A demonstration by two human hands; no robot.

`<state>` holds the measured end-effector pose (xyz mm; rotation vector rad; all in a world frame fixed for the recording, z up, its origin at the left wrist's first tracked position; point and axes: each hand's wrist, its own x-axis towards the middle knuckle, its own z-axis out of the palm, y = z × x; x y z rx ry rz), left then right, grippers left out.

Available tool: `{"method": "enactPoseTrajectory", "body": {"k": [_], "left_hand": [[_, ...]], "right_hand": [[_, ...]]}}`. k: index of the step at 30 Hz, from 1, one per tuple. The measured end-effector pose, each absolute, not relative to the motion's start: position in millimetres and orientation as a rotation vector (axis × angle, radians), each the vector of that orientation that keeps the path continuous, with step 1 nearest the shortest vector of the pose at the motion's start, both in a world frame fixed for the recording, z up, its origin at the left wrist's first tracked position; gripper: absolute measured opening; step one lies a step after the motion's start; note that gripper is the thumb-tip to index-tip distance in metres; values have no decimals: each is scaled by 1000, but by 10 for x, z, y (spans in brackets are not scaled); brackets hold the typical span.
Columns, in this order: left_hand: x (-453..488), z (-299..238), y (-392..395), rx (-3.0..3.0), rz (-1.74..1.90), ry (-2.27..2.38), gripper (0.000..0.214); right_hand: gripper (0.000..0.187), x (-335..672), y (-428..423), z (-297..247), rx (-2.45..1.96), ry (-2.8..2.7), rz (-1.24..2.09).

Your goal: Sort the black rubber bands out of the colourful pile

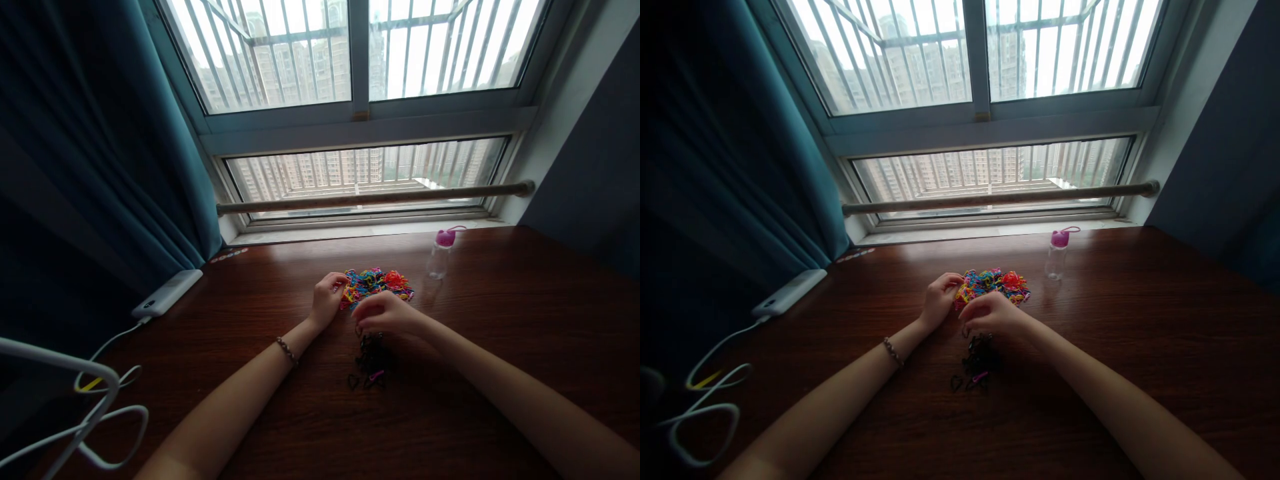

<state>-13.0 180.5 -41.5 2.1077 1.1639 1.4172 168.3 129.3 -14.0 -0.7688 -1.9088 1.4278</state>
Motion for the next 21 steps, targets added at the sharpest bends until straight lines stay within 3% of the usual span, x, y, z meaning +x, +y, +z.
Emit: {"method": "enactPoseTrajectory", "body": {"k": [4,10,17,21], "left_hand": [[-121,-406,1799,2005,1468,1166,23],[-50,-241,1660,2091,1310,993,14],[110,-63,1317,2364,623,428,18],[140,-90,1254,2408,409,360,22]], "right_hand": [[23,1692,1308,-177,-839,-2071,1275],[14,2165,1709,-217,-1303,-1886,418],[14,2322,1765,-296,-1338,-2150,391],[13,2271,1725,-307,-1388,-2208,257]]}}
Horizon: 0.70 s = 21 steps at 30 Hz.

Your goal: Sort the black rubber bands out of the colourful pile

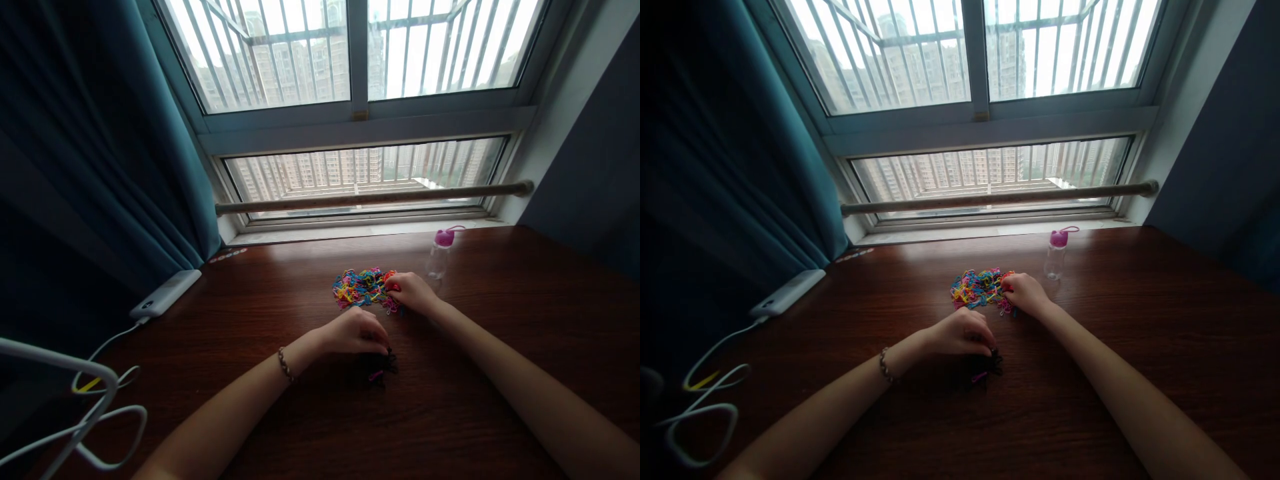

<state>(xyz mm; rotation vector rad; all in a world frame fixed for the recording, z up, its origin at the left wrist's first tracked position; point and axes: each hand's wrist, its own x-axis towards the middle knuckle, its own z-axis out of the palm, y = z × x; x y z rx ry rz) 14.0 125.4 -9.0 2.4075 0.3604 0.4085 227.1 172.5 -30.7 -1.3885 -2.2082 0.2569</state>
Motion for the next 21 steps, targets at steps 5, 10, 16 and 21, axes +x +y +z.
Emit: {"method": "enactPoseTrajectory", "body": {"k": [5,10,16,21], "left_hand": [[84,-113,1374,2583,668,621,24],[-2,-272,1573,2799,740,1051,38],[-35,-445,1670,2758,459,1156,45],[-34,-440,1663,2726,476,1174,46]], "right_hand": [[17,2263,1731,-310,-1388,-2154,268],[16,2258,1733,-326,-1364,-2229,230],[20,2244,1718,-350,-1327,-2154,216],[19,2214,1724,-337,-1256,-2023,256]]}}
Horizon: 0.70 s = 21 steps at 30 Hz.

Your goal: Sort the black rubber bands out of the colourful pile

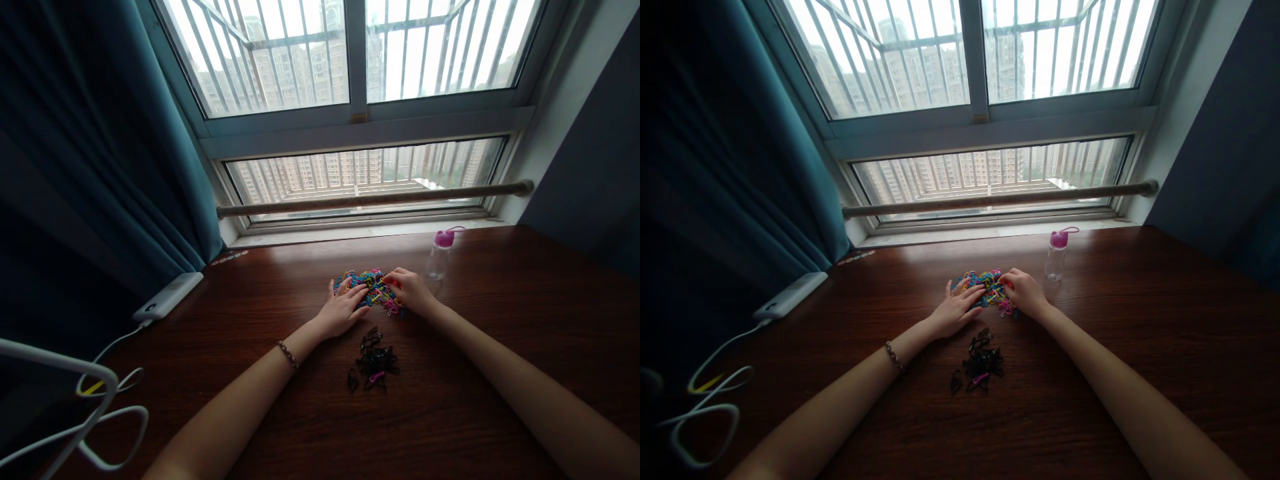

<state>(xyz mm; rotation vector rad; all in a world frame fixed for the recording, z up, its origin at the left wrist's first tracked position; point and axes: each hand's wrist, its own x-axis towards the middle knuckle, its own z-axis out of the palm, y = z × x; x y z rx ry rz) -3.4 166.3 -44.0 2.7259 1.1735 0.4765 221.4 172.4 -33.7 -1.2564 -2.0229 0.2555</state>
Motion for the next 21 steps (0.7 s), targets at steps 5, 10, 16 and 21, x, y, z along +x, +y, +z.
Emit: {"method": "enactPoseTrajectory", "body": {"k": [5,10,16,21], "left_hand": [[-55,-429,1663,2697,521,1157,42],[-66,-414,1682,2625,588,1174,41],[-97,-389,1760,2414,975,1107,39],[-99,-373,1776,2252,1206,1039,35]], "right_hand": [[17,2210,1737,-249,-1257,-1777,555],[29,2162,1669,-117,-1138,-1543,1188],[27,1923,1416,-24,-934,-1921,1702],[30,1855,1393,-69,-987,-1964,1646]]}}
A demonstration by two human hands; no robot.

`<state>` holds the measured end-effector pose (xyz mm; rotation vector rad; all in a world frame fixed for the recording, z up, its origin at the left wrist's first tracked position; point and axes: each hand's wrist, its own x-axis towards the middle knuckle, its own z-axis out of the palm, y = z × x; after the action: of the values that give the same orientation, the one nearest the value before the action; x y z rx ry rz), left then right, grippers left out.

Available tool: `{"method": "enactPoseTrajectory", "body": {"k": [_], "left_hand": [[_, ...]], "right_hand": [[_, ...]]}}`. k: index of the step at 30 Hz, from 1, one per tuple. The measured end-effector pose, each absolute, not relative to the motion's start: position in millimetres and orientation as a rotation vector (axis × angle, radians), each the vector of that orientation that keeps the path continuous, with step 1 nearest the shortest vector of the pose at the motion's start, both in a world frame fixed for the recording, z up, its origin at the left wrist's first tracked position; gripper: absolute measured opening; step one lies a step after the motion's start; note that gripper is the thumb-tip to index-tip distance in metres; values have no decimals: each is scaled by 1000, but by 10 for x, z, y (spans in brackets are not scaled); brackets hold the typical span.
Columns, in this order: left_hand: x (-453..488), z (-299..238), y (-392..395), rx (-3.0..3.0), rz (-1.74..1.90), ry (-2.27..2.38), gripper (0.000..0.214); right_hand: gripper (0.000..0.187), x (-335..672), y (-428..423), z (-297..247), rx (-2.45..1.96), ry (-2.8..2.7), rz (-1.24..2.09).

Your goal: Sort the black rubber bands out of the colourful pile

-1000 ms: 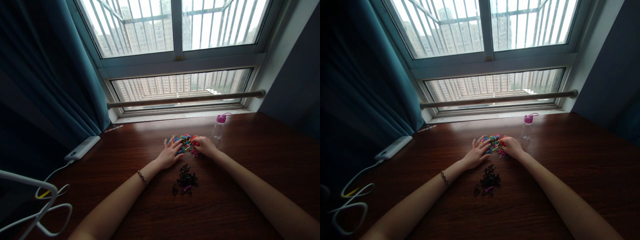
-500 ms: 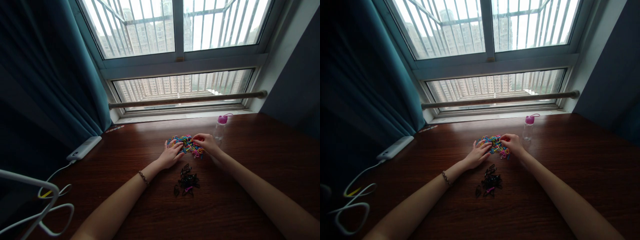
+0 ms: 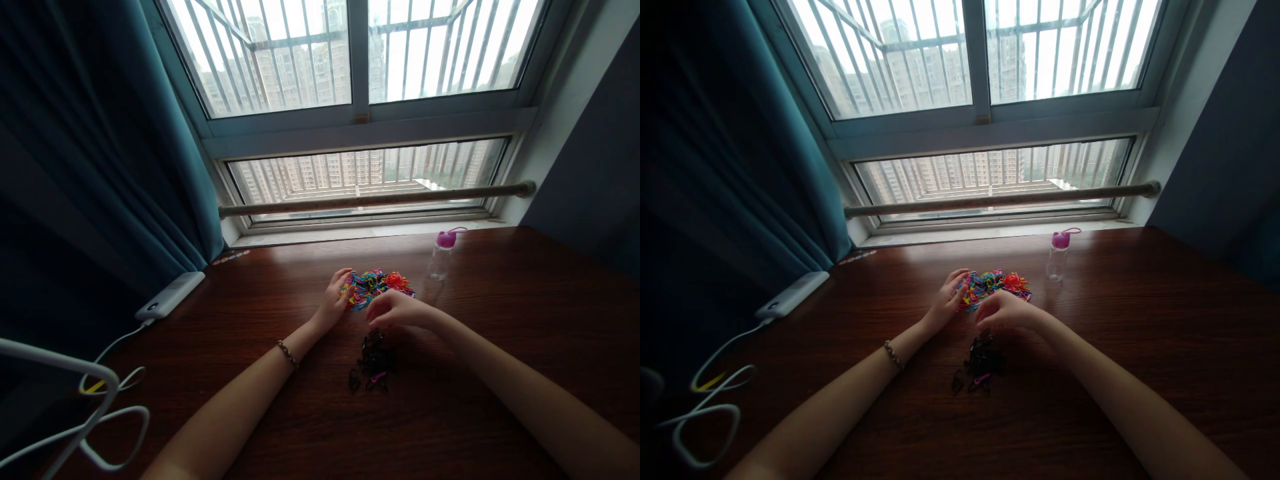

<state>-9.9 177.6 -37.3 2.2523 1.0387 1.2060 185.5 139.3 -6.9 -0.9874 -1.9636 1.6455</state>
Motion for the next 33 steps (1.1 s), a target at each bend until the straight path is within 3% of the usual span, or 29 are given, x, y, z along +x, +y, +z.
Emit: {"method": "enactPoseTrajectory", "body": {"k": [6,10,15,33], "left_hand": [[-132,-408,1794,2309,1285,1246,29],[-151,-467,1830,2490,1024,1338,32],[-110,-515,1819,2619,707,1364,37],[-101,-543,1850,2476,740,1541,33]], "right_hand": [[30,1923,1535,-147,-1116,-1812,1339],[19,1945,1572,-228,-1148,-1954,778],[24,1935,1595,-391,-1061,-2209,240],[26,1892,1584,-514,-1148,-2202,72]]}}
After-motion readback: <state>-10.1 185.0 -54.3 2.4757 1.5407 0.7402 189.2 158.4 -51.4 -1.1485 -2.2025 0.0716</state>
